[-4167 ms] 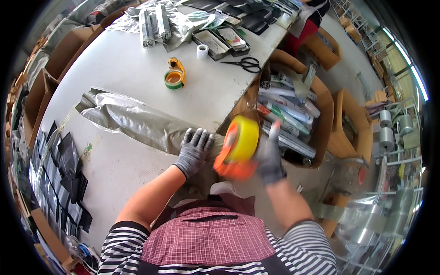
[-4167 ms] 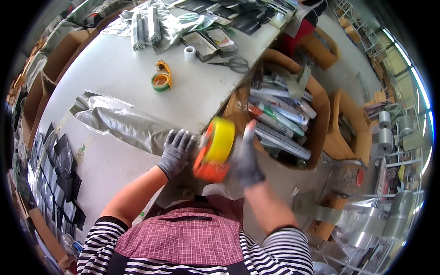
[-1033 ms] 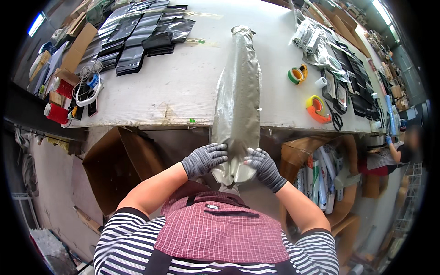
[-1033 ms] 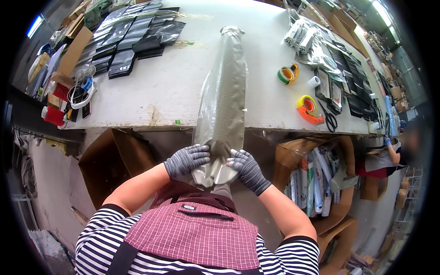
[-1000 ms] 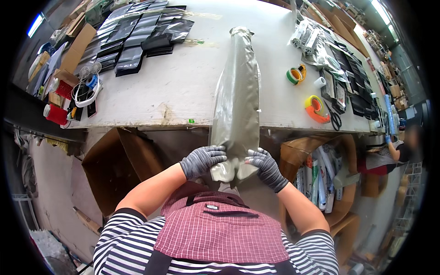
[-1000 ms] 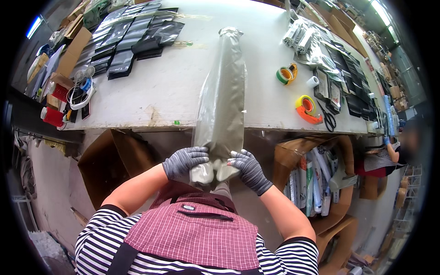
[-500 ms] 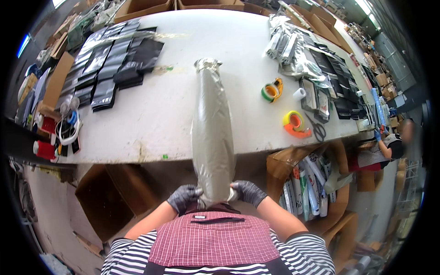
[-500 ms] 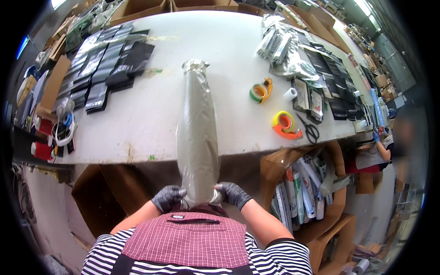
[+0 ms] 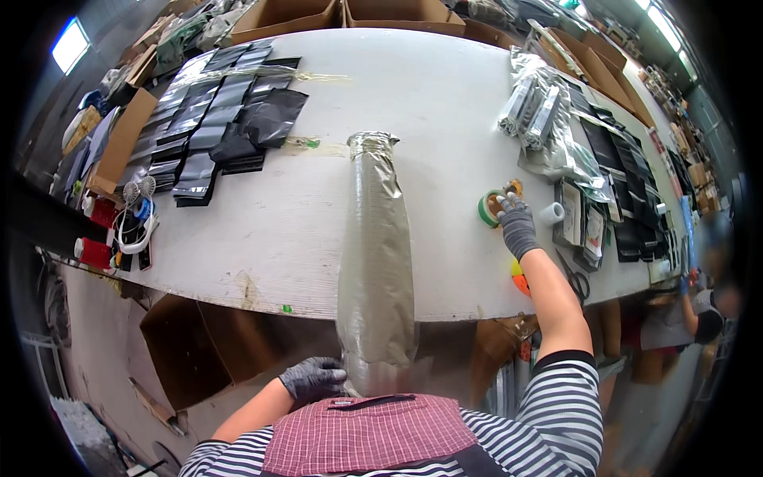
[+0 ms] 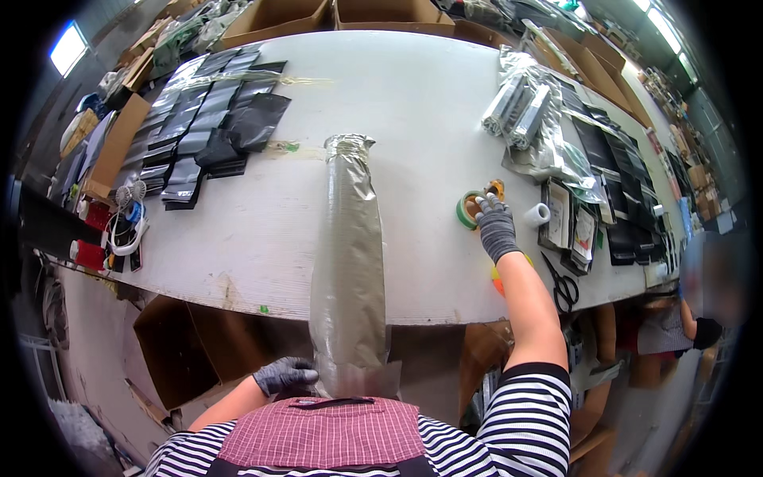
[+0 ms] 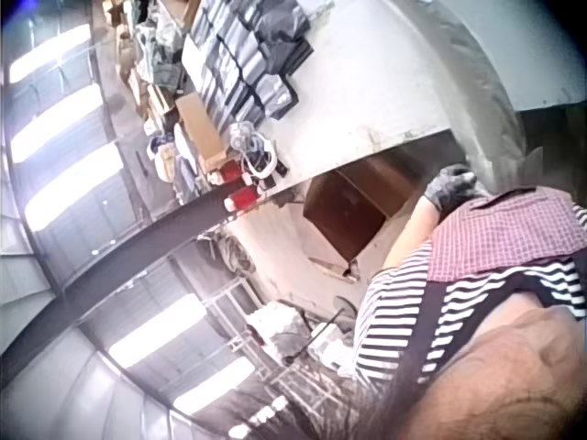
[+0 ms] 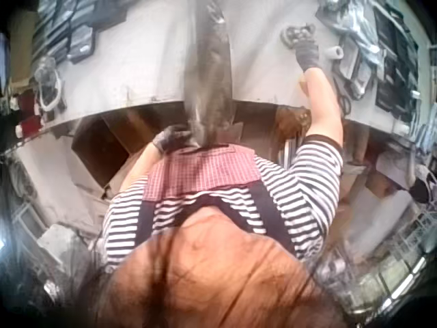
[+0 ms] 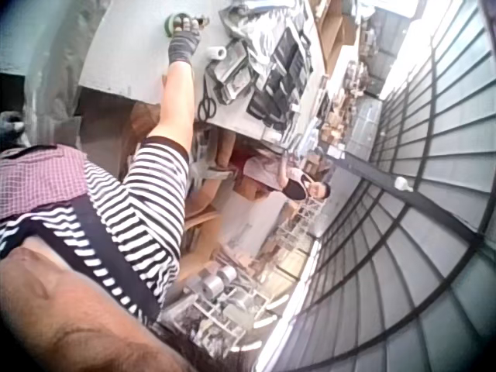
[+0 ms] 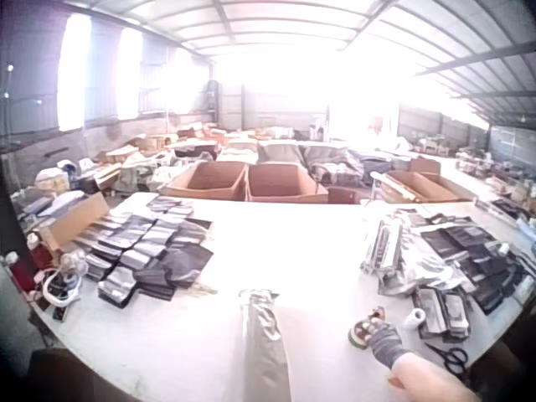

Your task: The person prepares and packs industrial components by placing long metal parts into protective silver sleeves, sealing them with tape, and applying shipping labels before placing the finished items into a cardboard box. The person also moves a large pedestal fan out of the workspace.

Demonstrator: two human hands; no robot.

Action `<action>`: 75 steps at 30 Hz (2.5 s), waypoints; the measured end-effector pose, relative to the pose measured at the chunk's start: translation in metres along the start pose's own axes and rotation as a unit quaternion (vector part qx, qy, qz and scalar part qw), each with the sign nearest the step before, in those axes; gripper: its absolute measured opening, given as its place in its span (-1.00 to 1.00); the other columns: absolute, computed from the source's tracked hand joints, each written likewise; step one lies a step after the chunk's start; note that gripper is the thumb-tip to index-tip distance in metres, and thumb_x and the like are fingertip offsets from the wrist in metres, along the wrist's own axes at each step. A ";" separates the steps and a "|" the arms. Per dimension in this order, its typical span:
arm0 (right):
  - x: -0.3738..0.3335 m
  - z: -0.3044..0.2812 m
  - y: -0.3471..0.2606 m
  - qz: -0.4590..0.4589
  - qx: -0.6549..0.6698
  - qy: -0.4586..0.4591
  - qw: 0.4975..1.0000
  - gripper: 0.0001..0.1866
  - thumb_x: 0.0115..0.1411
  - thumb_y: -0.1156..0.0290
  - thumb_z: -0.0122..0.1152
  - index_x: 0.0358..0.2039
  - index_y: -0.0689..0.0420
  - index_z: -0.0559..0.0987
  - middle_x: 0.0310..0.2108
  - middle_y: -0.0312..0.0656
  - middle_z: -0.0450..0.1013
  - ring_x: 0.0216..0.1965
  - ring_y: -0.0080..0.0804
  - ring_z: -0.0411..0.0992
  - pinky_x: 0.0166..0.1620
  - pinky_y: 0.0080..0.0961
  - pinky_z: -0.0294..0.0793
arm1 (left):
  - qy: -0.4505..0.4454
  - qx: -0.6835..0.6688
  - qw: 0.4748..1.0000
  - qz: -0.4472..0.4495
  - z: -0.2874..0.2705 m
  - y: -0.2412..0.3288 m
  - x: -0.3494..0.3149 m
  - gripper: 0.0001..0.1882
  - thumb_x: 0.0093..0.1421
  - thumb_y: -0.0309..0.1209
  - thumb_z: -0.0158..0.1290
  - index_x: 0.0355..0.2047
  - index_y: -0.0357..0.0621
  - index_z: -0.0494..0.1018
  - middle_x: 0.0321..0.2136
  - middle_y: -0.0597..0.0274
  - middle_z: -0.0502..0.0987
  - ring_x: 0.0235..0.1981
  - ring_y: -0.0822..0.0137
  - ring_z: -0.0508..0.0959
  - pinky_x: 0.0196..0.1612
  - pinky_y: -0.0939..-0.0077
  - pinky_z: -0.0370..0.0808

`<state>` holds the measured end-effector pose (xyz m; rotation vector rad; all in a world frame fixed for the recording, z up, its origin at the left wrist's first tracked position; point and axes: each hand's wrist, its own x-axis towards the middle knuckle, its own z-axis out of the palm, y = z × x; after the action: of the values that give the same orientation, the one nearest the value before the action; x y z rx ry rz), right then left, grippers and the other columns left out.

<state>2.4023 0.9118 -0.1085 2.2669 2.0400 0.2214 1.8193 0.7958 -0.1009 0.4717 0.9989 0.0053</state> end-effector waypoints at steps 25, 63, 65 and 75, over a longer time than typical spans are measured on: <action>-0.200 -0.204 -0.206 0.202 0.979 0.017 0.011 -0.57 0.26 0.04 0.07 -0.23 0.21 0.54 -0.22 -0.04 0.49 -0.11 -0.13 0.43 0.10 -0.12 0.37 | -0.150 0.292 0.859 0.393 0.164 0.114 -0.064 -0.43 0.03 -0.22 0.32 -0.01 -0.23 0.44 -0.22 0.05 0.55 -0.22 0.22 0.57 -0.14 0.41 0.52; -0.259 0.108 -0.344 0.498 0.846 0.007 -0.190 -0.16 0.20 -0.23 -0.03 0.30 0.12 0.13 0.27 0.15 0.12 0.25 0.15 0.16 0.28 0.03 0.19 | -0.017 0.877 0.244 0.413 0.075 0.163 -0.001 -0.27 -0.10 -0.20 0.24 0.14 0.08 0.33 0.15 0.06 0.28 0.23 -0.06 0.23 0.26 -0.24 0.03; -0.252 0.099 -0.343 0.483 0.865 0.000 -0.137 -0.20 0.23 -0.20 -0.06 0.28 0.13 0.15 0.23 0.13 0.16 0.20 0.10 0.21 0.26 -0.01 0.23 | -0.082 0.849 0.141 0.503 0.041 0.155 0.046 -0.42 -0.03 -0.23 0.17 0.06 0.05 0.38 0.15 0.03 0.27 0.24 -0.05 0.22 0.27 -0.30 -0.03; -0.291 0.077 -0.411 0.370 0.896 0.245 0.025 -0.40 0.39 -0.03 -0.21 0.20 0.20 0.25 0.01 0.04 0.38 -0.04 -0.15 0.45 0.14 -0.23 0.42 | -0.259 0.816 0.155 0.493 0.176 0.144 0.097 -0.26 -0.22 -0.21 0.31 0.01 -0.11 0.31 -0.04 0.08 0.40 0.07 0.06 0.37 0.15 0.08 0.23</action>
<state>1.9821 0.6701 -0.2644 -0.5987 0.3837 0.8389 2.0449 0.8796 -0.0449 2.8998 -0.7686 -0.0772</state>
